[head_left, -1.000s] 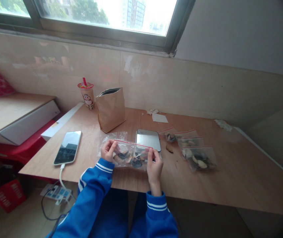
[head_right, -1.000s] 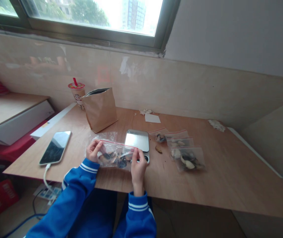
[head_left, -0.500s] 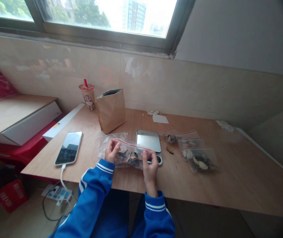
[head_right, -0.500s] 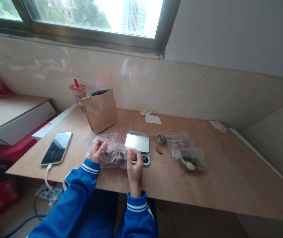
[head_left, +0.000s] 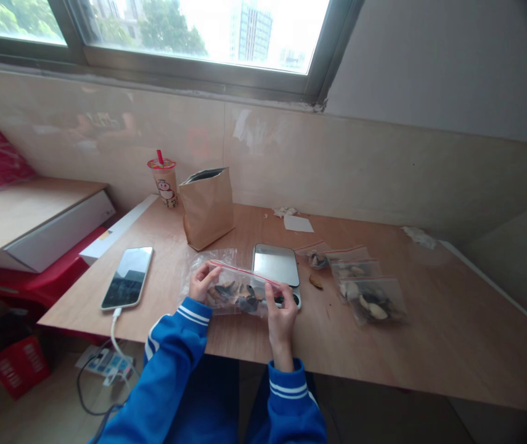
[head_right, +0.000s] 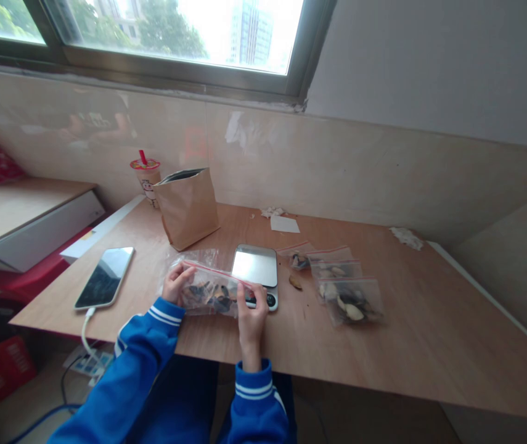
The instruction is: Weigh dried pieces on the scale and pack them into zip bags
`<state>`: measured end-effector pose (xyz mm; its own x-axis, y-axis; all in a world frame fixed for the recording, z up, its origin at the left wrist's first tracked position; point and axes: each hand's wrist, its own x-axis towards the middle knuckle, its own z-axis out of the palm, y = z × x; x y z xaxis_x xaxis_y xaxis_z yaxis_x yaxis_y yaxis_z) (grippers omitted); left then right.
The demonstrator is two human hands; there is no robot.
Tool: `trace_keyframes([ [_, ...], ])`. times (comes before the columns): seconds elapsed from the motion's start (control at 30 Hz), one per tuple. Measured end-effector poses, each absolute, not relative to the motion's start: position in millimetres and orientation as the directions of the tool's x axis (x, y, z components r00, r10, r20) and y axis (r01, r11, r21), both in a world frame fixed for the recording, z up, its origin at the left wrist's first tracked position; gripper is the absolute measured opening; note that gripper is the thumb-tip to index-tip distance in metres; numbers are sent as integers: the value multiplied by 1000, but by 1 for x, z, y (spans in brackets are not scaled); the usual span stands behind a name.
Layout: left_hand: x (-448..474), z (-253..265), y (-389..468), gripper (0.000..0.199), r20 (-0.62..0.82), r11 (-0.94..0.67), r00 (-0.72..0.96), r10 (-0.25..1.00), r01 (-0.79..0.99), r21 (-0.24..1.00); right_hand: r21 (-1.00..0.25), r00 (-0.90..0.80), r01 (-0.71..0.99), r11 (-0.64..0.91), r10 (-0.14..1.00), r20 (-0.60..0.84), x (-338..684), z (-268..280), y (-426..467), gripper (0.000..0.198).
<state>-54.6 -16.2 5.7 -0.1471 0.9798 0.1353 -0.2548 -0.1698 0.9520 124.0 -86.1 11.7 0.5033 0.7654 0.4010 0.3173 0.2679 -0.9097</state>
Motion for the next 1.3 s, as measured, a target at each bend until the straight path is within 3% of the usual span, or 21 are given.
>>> trace_keyframes([
  [0.17,-56,9,-16,31,118,-160,-166,979,-268,950,-933,497,248,262,792,355,124,14,-84,26],
  [0.43,-51,8,-17,33,72,-103,-101,992,-342,934,-969,509,-24,247,837,201,117,14,-84,28],
  [0.67,-49,14,-20,39,8,-48,-119,993,-340,939,-954,419,-180,241,896,147,105,19,-83,36],
  [0.83,-51,10,-19,37,48,-85,-131,990,-301,950,-968,421,-176,177,903,89,103,22,-83,34],
  [1.17,-52,6,-24,33,127,-161,-144,981,-256,953,-951,562,-174,254,819,116,104,19,-83,26],
  [1.3,-53,6,-22,32,103,-122,-90,991,-252,960,-965,487,-144,221,864,125,112,20,-84,29],
])
